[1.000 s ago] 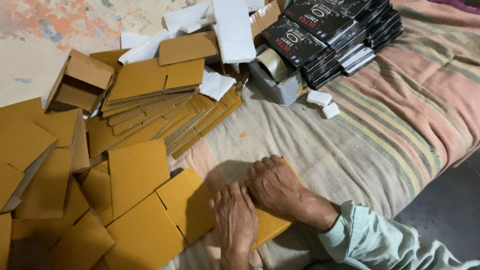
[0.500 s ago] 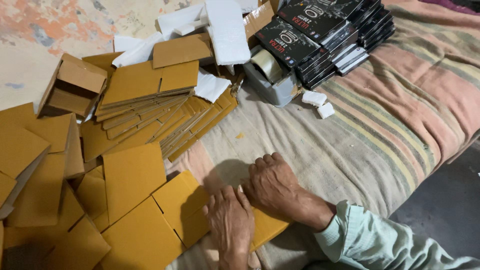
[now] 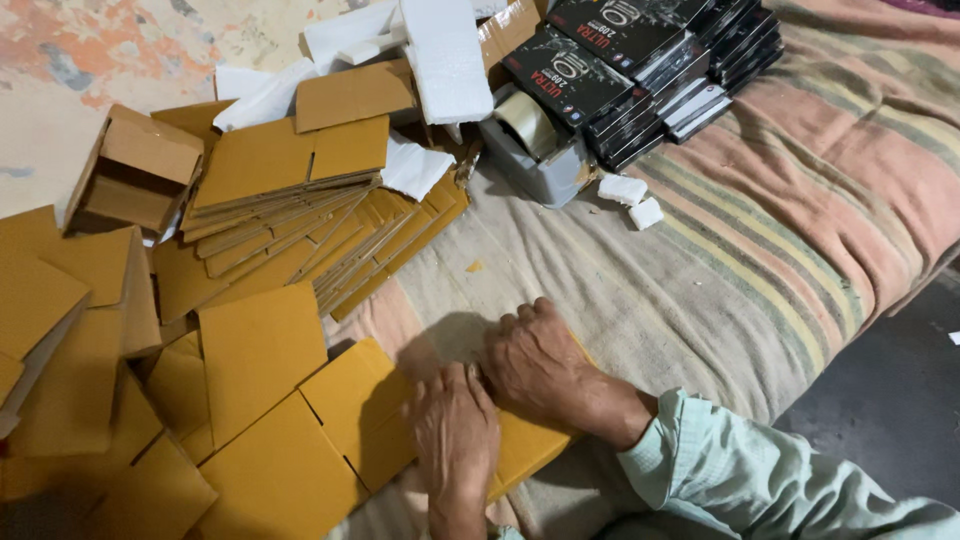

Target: The person folds flat pre-cut cardboard pieces into small boxes on a bed, pressing the creases flat with both hands, opening the folded box, and setting it with a pile of finished boxes. They repeat the folding cycle with additional flat pieces.

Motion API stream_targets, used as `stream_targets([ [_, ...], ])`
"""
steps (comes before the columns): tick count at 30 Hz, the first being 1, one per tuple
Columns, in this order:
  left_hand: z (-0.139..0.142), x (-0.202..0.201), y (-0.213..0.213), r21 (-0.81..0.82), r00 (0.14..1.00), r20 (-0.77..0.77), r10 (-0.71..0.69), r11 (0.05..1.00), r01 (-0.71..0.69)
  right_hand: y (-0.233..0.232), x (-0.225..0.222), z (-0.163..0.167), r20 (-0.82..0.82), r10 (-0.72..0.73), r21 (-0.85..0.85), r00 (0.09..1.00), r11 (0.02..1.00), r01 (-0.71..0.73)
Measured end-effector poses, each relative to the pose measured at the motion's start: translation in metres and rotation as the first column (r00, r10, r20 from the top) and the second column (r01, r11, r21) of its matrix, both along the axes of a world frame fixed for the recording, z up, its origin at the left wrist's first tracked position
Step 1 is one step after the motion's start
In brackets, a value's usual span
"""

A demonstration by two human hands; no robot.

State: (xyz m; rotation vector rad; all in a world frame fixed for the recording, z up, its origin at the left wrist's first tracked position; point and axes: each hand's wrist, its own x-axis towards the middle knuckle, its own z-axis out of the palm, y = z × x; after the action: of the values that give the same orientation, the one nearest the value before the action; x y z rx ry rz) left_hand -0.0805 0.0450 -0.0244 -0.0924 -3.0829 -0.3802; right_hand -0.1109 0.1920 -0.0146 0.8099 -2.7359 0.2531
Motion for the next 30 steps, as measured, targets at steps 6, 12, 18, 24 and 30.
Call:
stream_targets([
  [6, -0.002, 0.002, -0.005, 0.075, 0.995, -0.041, -0.087, 0.993, 0.09, 0.003, -0.004, 0.004, 0.089, 0.142, -0.055, 0.986, 0.989, -0.138],
  [12, 0.0, 0.004, -0.006, 0.107, 0.996, 0.002, 0.088, 0.99, -0.088, 0.002, 0.005, 0.014, 0.189, -0.171, 0.018, 0.967, 0.985, 0.17],
  [18, -0.005, 0.006, -0.014, 0.107, 0.999, -0.029, 0.046, 0.993, -0.043, 0.017, 0.016, 0.007, 0.33, -0.173, -0.093, 0.928, 0.972, 0.214],
  [24, -0.015, 0.008, -0.02, 0.234, 0.989, -0.14, -0.043, 0.969, 0.076, 0.001, 0.058, 0.0, 0.06, 0.03, -0.058, 0.998, 0.998, -0.026],
  [30, -0.017, 0.014, -0.031, 0.278, 0.967, -0.203, -0.156, 0.937, 0.21, 0.002, 0.084, -0.008, -0.014, 0.127, 0.008, 0.992, 0.992, -0.127],
])
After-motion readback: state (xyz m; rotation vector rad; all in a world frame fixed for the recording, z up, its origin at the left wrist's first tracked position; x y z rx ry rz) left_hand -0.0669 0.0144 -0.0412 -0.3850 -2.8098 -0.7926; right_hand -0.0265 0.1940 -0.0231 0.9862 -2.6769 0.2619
